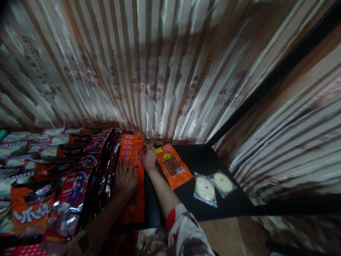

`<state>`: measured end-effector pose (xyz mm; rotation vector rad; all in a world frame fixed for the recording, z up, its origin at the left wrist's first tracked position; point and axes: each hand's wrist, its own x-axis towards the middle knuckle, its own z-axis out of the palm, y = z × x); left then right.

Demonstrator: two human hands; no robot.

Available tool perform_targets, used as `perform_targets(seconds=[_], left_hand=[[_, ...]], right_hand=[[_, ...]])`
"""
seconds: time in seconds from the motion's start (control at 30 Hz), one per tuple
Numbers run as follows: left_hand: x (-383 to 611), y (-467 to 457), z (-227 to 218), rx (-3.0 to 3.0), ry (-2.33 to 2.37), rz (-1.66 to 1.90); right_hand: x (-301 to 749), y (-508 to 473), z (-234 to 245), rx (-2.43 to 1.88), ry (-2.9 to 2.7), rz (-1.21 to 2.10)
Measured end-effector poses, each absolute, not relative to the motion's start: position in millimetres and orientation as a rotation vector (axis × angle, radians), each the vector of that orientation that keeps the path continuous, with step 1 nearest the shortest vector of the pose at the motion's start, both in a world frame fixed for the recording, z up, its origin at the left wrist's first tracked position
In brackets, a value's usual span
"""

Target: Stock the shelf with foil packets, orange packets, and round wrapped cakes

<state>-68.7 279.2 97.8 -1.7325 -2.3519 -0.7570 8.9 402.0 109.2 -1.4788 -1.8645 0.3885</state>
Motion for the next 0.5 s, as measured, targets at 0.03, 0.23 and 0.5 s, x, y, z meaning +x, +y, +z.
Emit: perform_targets(seconds=[0.03, 0.23, 0.5], left_hand=[[-69, 280, 98, -1.734, -2.366, -0.742], [-69, 282, 106, -1.737, -2.438, -0.672], [-69, 281, 117, -1.715, -2.444, -0.595]], right_hand=[[11, 393, 107, -1.436, -1.895, 0.382], [21, 352, 104, -1.369, -1.935, 0.394], [36, 322, 118, -1.367, -1.87, 0.401]])
